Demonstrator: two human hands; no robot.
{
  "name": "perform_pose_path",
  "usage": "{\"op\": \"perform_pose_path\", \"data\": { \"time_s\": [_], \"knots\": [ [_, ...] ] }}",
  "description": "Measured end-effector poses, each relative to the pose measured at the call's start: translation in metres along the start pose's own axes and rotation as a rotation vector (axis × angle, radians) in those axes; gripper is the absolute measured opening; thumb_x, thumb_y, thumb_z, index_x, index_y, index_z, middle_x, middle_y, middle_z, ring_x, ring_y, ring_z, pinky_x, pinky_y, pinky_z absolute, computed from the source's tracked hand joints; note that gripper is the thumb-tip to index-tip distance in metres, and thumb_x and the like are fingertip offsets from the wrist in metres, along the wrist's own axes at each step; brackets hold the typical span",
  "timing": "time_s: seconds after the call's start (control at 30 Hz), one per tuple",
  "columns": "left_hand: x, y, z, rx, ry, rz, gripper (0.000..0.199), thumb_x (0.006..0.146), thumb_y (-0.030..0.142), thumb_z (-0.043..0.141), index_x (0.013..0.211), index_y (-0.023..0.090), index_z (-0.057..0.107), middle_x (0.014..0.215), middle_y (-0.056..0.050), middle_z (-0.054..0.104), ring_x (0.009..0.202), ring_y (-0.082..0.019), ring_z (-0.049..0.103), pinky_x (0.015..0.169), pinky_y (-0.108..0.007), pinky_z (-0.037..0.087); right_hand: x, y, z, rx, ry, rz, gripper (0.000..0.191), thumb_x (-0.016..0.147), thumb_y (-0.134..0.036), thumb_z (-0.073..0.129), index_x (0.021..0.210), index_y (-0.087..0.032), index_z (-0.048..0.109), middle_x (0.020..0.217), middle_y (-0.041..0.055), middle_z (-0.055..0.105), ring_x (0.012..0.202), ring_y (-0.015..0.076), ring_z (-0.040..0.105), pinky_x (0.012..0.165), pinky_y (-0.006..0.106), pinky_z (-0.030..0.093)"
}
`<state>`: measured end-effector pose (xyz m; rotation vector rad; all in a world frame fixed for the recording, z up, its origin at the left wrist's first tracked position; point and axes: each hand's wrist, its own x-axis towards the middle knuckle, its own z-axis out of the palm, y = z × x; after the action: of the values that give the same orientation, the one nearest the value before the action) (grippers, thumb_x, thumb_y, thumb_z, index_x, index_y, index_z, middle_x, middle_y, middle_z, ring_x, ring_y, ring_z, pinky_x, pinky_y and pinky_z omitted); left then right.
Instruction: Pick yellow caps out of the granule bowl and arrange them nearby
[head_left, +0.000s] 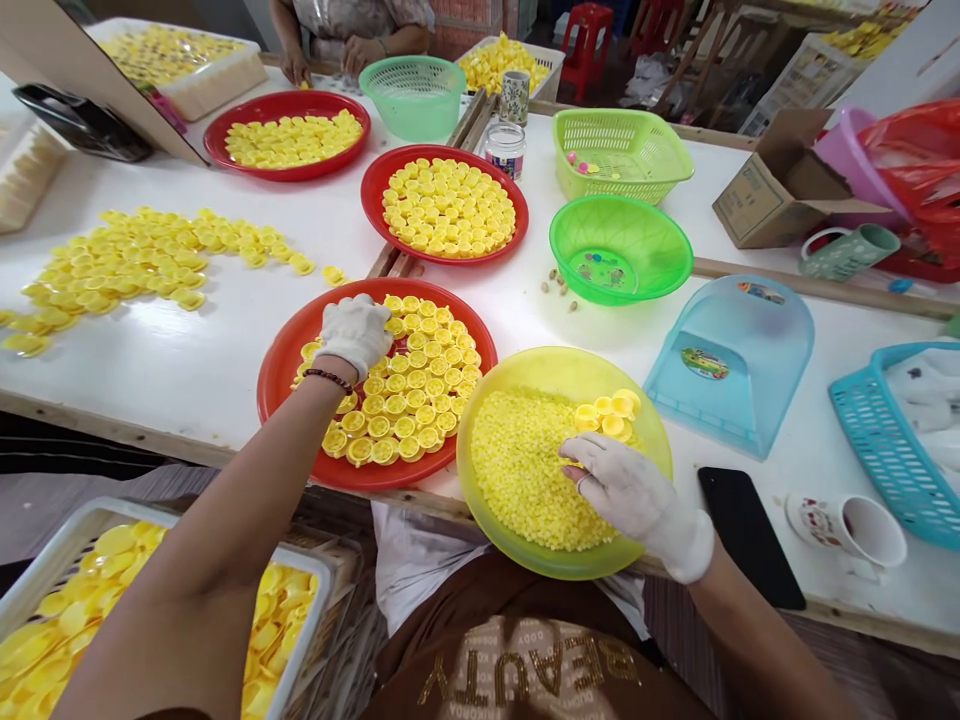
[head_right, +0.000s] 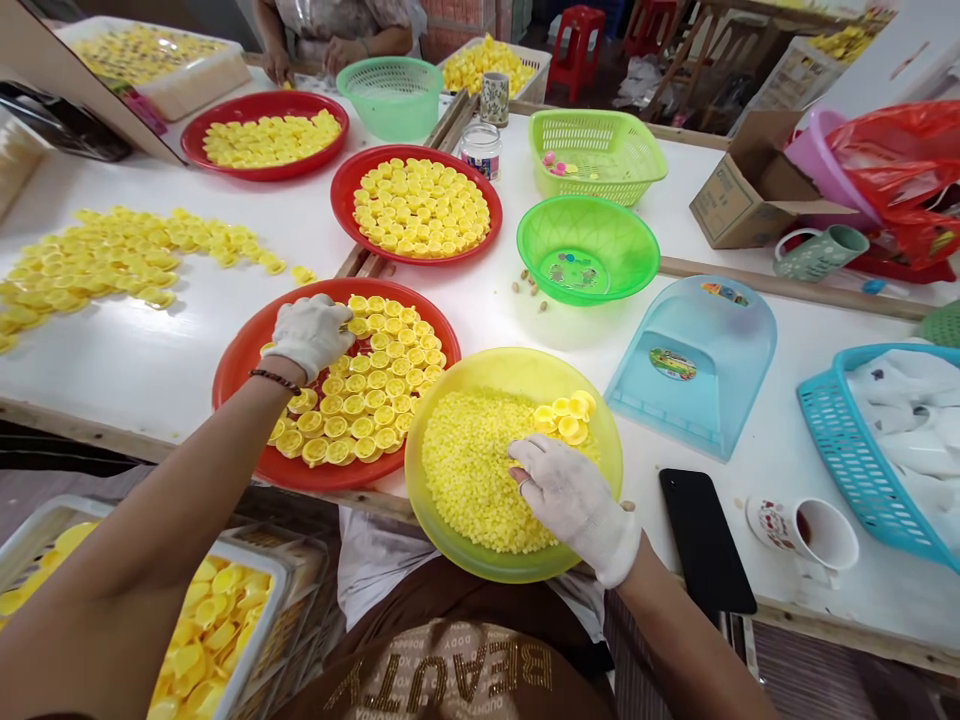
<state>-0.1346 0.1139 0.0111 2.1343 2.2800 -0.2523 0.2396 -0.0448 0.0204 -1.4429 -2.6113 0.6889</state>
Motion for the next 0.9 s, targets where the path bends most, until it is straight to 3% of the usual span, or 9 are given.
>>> {"op": "perform_pose_path", "data": {
  "time_s": [0.17,0.27,0.37,0.47,0.53,0.63,0.73,0.83,0.9],
  "knots": [
    [0.011,-0.001,-0.003,-0.02,-0.017,-0.006,0.023,0.086,0.026,0.057,0.1,0.013,0.07,0.112,-0.017,0.065,0.104,-0.032,0.059,0.093,-0.044,0.042,-0.002,0.006,0.002,-0.027,0.001,0.003,0.014,0.097,-0.016,0.047,0.101,-0.021,0.06,0.1,0.0056,0.066,0.095,0.0212,0.061,0.088,0.037,0.048],
    [0.002,-0.001,-0.008,-0.056,0.019,0.011,0.029,0.09,0.028,0.054,0.108,0.012,0.069,0.114,-0.016,0.063,0.105,-0.03,0.059,0.094,-0.043,0.042,-0.002,0.006,0.002,-0.114,-0.015,0.045,0.013,0.096,-0.017,0.049,0.102,-0.021,0.059,0.101,0.0068,0.065,0.095,0.0214,0.062,0.085,0.036,0.048],
    [-0.017,0.015,-0.016,-0.135,0.111,0.07,0.039,0.096,0.036,0.049,0.122,0.013,0.065,0.122,-0.014,0.061,0.109,-0.028,0.057,0.095,-0.039,0.044,0.004,-0.004,-0.001,-0.209,-0.1,0.173,0.017,0.095,-0.032,0.059,0.107,-0.02,0.059,0.107,0.0096,0.065,0.091,0.0221,0.063,0.077,0.034,0.049],
    [-0.038,0.057,-0.023,-0.33,0.232,0.257,0.036,0.096,0.038,0.048,0.117,0.016,0.067,0.12,-0.011,0.063,0.106,-0.025,0.059,0.094,-0.035,0.046,0.017,-0.015,-0.003,-0.189,-0.255,0.208,0.048,0.086,-0.054,0.068,0.116,-0.018,0.058,0.112,0.0119,0.065,0.087,0.0238,0.065,0.071,0.034,0.049],
    [-0.053,0.097,-0.025,-0.491,0.247,0.451,0.03,0.096,0.032,0.047,0.107,0.017,0.07,0.113,-0.009,0.065,0.101,-0.022,0.06,0.092,-0.034,0.047,0.024,-0.018,0.0,-0.146,-0.322,0.175,0.054,0.086,-0.056,0.068,0.122,-0.018,0.057,0.113,0.0119,0.065,0.089,0.0244,0.066,0.072,0.034,0.049],
    [-0.068,0.164,-0.019,-0.549,0.064,0.657,0.027,0.094,0.025,0.046,0.099,0.016,0.071,0.106,-0.01,0.067,0.098,-0.022,0.062,0.089,-0.034,0.048,0.023,-0.015,0.009,-0.104,-0.313,0.099,0.042,0.092,-0.048,0.063,0.121,-0.017,0.059,0.11,0.0106,0.066,0.094,0.0237,0.065,0.078,0.033,0.048],
    [-0.071,0.219,-0.006,-0.479,-0.1,0.707,0.025,0.089,0.034,0.058,0.098,0.015,0.071,0.103,-0.013,0.067,0.094,-0.026,0.064,0.082,-0.036,0.049,0.013,-0.011,0.016,-0.102,-0.257,0.052,0.035,0.097,-0.04,0.056,0.123,-0.016,0.059,0.107,0.0102,0.066,0.096,0.0235,0.063,0.082,0.034,0.047],
    [-0.068,0.245,0.003,-0.458,-0.142,0.711,0.031,0.082,0.043,0.066,0.095,0.015,0.071,0.101,-0.013,0.067,0.089,-0.028,0.065,0.075,-0.036,0.049,0.004,-0.007,0.018,-0.098,-0.231,0.035,0.032,0.097,-0.033,0.053,0.123,-0.017,0.06,0.107,0.0096,0.066,0.096,0.0225,0.062,0.084,0.034,0.046],
    [-0.069,0.244,0.002,-0.449,-0.153,0.706,0.028,0.083,0.04,0.065,0.096,0.015,0.07,0.098,-0.012,0.068,0.089,-0.027,0.066,0.074,-0.035,0.049,0.0,-0.005,0.017,-0.074,-0.221,0.008,0.028,0.096,-0.028,0.052,0.121,-0.017,0.062,0.105,0.0089,0.066,0.096,0.0214,0.061,0.084,0.033,0.046]
  ]
}}
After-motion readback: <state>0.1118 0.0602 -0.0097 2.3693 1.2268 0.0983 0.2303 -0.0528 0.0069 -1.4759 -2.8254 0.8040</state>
